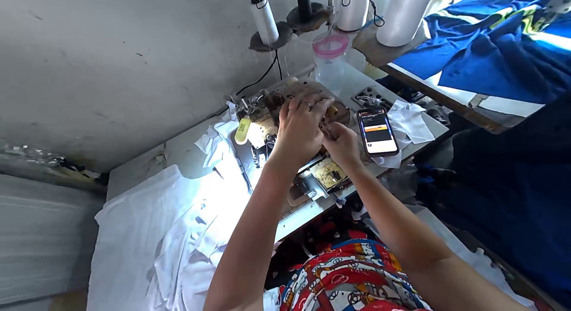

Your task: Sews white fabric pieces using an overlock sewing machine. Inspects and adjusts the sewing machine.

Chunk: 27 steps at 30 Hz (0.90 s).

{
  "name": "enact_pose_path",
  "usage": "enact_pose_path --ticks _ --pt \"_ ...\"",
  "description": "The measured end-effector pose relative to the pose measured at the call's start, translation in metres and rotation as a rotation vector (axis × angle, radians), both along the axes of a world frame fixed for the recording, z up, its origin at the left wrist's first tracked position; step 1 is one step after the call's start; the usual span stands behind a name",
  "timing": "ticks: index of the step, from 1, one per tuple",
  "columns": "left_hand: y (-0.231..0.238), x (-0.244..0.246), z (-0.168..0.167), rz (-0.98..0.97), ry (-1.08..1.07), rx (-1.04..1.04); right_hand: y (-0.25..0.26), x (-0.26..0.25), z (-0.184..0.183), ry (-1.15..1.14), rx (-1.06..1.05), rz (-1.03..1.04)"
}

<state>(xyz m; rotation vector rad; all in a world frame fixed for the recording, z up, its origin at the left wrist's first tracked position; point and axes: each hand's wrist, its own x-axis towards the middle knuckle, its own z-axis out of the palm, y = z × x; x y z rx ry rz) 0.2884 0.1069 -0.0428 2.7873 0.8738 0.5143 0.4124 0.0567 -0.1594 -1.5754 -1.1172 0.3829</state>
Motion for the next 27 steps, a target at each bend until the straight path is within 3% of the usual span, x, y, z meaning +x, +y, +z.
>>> enact_pose_path --ticks 3,7,12,19,21,24,27 --pt "-0.014 -0.018 -0.01 0.007 -0.293 0.126 -0.009 0.008 0.001 0.163 -0.017 0.115" --pt "-0.026 -0.043 -0.046 0.041 -0.551 0.166 -0.025 0.014 -0.011 0.173 0.02 0.245" --pt "-0.04 -0.06 -0.082 0.101 -0.51 0.068 -0.028 0.011 -0.031 0.113 0.116 0.341" --pt "-0.039 -0.015 -0.075 0.267 -0.269 -0.3 -0.03 0.008 -0.034 -0.099 0.136 0.373" --pt "-0.04 -0.006 -0.077 0.261 -0.296 -0.197 -0.035 0.014 -0.032 -0.161 0.119 0.344" --pt "-0.042 -0.001 -0.077 0.165 -0.417 0.145 -0.037 0.025 -0.025 -0.224 0.254 0.181" --pt "-0.032 0.001 -0.062 0.151 -0.385 0.358 -0.029 0.029 -0.003 -0.259 0.352 0.019"
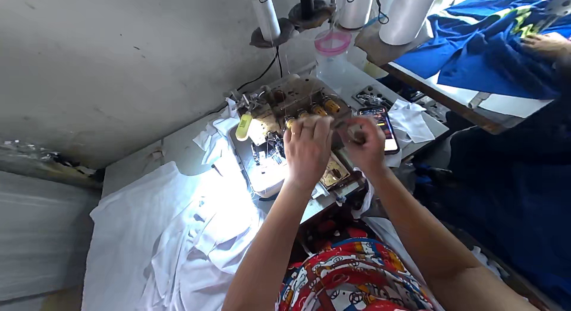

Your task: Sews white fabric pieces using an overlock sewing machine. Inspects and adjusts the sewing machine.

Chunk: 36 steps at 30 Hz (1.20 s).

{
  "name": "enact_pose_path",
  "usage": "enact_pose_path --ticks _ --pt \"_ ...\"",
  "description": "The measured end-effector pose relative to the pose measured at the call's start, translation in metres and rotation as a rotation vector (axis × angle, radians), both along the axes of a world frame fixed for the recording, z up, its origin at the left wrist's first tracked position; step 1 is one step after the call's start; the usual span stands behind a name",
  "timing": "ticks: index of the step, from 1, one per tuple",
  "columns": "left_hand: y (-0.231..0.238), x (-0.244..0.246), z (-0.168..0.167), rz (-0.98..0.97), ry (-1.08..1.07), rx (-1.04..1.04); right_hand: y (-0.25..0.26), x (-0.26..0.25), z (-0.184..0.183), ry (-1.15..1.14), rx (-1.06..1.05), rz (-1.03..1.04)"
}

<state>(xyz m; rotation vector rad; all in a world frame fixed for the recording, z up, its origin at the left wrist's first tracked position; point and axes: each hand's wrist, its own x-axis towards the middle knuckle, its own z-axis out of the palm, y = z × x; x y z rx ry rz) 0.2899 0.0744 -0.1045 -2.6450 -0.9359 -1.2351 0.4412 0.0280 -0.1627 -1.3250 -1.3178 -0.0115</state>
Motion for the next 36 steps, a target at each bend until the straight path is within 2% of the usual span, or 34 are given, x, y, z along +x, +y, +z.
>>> enact_pose_path --ticks 6,13,20,25,31,36 --pt "0.027 0.017 0.021 0.081 0.202 0.023 0.022 0.002 0.027 -0.135 0.057 -0.061" --pt "0.032 0.029 0.016 0.18 0.129 0.054 0.027 0.002 0.044 -0.13 -0.116 -0.188" --pt "0.032 0.03 0.013 0.171 0.068 0.088 0.023 -0.001 0.036 -0.13 -0.033 -0.068" --pt "0.032 0.03 0.013 0.16 0.049 0.057 0.023 0.003 0.039 -0.091 -0.104 -0.178" --pt "0.031 0.029 0.013 0.152 0.043 0.057 0.021 0.003 0.041 -0.129 -0.092 -0.076" --pt "0.033 0.03 0.013 0.167 0.055 0.061 0.025 0.003 0.045 -0.103 -0.181 -0.176"
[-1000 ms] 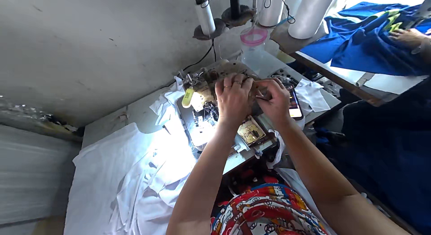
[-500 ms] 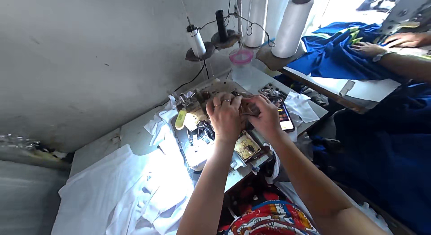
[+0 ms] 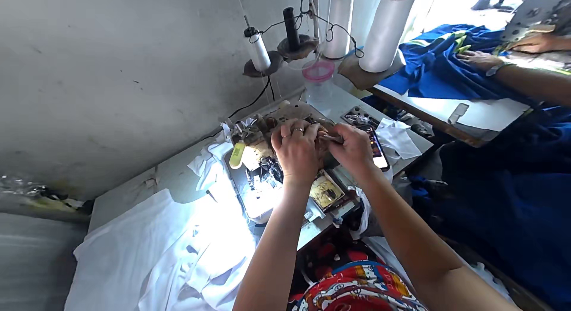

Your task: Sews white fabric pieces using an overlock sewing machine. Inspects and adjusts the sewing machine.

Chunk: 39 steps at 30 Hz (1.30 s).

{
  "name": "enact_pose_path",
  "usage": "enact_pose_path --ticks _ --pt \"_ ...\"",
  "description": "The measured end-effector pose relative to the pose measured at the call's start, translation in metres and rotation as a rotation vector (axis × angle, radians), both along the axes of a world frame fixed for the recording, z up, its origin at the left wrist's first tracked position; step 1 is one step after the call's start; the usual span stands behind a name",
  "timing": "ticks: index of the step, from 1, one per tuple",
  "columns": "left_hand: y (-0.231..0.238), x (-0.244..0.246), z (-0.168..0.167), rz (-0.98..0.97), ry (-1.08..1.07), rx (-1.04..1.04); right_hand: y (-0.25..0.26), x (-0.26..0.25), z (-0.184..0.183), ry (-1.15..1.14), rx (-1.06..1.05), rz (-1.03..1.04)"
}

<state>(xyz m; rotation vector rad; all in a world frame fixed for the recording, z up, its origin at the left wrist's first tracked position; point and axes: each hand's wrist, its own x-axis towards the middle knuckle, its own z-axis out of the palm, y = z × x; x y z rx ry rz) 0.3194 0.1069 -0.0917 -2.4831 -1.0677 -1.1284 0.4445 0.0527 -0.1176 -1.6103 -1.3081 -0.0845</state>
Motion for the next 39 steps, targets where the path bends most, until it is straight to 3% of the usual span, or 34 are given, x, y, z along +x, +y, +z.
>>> enact_pose_path --ticks 6,12,17,21,25,30,36,39 --pt "-0.001 0.0 0.0 -0.012 0.002 -0.016 -0.005 0.0 -0.004 -0.052 0.1 0.102" --pt "-0.002 -0.001 0.002 -0.026 -0.003 -0.024 0.0 0.004 -0.008 0.041 0.067 0.096" --pt "-0.007 -0.027 0.015 -0.246 0.053 -0.178 -0.01 -0.008 -0.035 0.381 -0.027 0.199" --pt "-0.034 -0.081 0.002 -0.374 -0.188 -0.187 -0.015 -0.022 -0.062 0.499 -0.167 0.191" --pt "-0.057 -0.147 -0.042 -0.167 -0.321 -0.207 -0.011 -0.035 -0.065 0.66 -0.258 0.188" --pt "-0.076 -0.204 -0.094 0.05 -0.371 -0.193 -0.016 -0.038 -0.079 0.648 -0.246 0.208" --pt "-0.078 -0.207 -0.104 0.099 -0.394 -0.398 -0.048 -0.043 -0.081 0.536 -0.294 0.352" --pt "-0.073 -0.198 -0.107 0.108 -0.292 -0.312 -0.063 -0.04 -0.078 0.424 -0.312 0.447"
